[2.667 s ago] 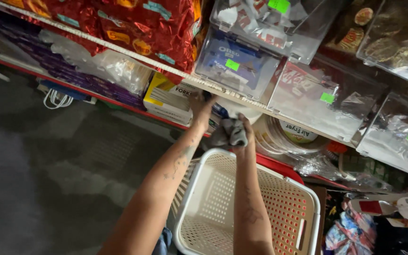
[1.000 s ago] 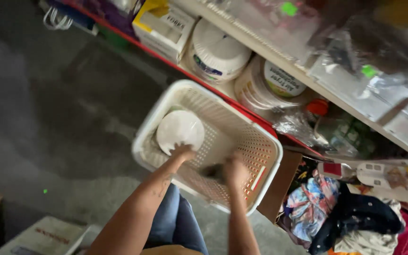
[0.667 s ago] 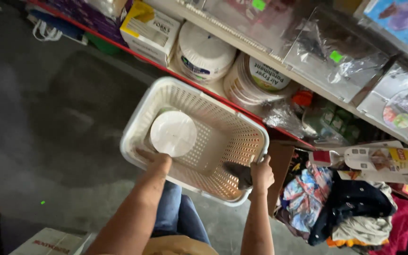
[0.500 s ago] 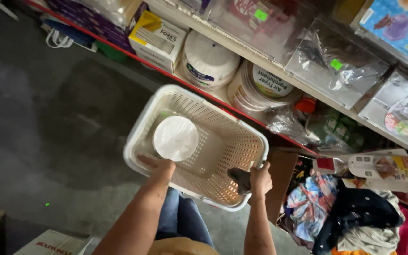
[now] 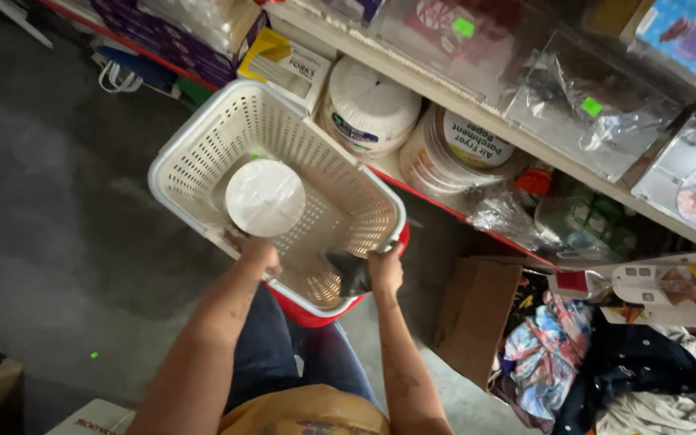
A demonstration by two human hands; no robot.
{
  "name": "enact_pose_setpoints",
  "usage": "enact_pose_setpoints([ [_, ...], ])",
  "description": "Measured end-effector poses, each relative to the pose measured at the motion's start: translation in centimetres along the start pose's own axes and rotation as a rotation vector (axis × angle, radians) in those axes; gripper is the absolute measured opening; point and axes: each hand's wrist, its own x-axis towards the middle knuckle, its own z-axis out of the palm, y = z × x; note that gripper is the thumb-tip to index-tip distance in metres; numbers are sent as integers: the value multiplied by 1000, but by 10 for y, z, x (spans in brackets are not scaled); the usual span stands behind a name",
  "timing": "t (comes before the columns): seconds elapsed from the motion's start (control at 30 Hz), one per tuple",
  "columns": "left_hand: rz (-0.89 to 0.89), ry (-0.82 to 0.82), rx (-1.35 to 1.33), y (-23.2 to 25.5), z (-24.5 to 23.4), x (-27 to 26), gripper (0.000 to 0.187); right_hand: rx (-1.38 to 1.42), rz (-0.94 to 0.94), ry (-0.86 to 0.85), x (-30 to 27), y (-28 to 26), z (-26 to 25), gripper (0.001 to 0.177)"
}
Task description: Wipe down disposable plates and kitchen items with a cloth and place them into a shopping basket.
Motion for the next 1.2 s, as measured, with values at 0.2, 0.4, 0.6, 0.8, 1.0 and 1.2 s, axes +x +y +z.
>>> enact_pose_setpoints([
  [0.2, 100, 122, -126, 9, 23, 17, 53, -48, 39, -7, -9, -24, -5, 57],
  [0.4, 835, -274, -95, -19, -39, -47, 96, -57, 127, 0, -37, -36, -27, 57],
  [0.6, 840, -123, 271, -93, -10, 17, 110, -134, 258, 148, -47, -46, -28, 55],
  [0.8, 746, 12, 334, -85, 36, 93, 92, -135, 320, 218, -61, -63, -25, 49],
  [1.0, 776, -83, 285, -73, 30, 56, 92, -164, 339, 237, -63, -70, -32, 54],
  [1.2, 948, 38, 282, -31, 86, 71, 84, -286, 251, 386, -41, -55, -50, 53],
])
